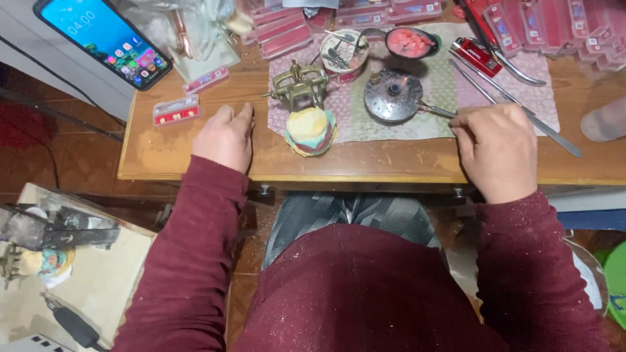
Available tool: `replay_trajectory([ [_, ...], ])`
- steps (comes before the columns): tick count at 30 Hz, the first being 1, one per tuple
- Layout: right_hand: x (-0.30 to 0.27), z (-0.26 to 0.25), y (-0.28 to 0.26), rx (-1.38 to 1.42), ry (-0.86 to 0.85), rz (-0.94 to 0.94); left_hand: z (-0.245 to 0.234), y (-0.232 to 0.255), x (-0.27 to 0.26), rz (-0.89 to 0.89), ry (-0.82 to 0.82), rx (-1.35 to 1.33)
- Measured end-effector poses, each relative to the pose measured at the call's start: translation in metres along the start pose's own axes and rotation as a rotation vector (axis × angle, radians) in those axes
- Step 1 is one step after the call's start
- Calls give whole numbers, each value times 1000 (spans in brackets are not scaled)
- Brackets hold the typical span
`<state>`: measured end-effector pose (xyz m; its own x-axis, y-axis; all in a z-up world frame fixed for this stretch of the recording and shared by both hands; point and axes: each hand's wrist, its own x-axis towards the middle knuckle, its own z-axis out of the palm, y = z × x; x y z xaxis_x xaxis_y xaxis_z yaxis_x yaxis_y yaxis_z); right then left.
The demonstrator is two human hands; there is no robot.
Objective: The person works on a dental model mounted on an articulator, using a metal tool to scrape and shape the material. They handle the model with both hands, occasionally picking up and placing down small dental components and tools on the cluttered wooden table.
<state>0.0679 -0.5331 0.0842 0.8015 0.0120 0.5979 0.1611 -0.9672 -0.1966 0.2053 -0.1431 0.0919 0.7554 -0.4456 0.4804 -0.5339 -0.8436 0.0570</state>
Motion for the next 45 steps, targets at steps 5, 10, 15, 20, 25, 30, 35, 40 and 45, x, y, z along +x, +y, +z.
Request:
replay_trajectory([
  [5, -11, 13, 18, 2, -53, 52, -6, 4, -7, -30, 66, -139],
  [10, 15, -8, -16, 86, -3, 37, -22, 35, 13, 242, 81, -457],
  [15, 25, -5, -35, 873, -82, 296, -4, 23, 53, 524, -103, -421],
  [20, 21, 37, -41, 1244, 89, 457, -5, 26, 72, 628, -131, -444],
  [25, 23, 58, -30, 1480, 259, 607, -2, 25, 80, 664, -109, -458],
  [30, 23, 53, -27, 1578, 207, 694, 16, 13, 95, 564, -195, -778],
  [35, 20, 51, -27, 1574, 184, 674, 18, 10, 114, 430, -402, -1101],
  [40, 17, 52, -27, 1566, 176, 668, 26, 9, 129, 216, -654, -1535],
  [45, 15, 53, -26, 1541, 183, 665, 34, 10, 139, 199, -692, -1613],
])
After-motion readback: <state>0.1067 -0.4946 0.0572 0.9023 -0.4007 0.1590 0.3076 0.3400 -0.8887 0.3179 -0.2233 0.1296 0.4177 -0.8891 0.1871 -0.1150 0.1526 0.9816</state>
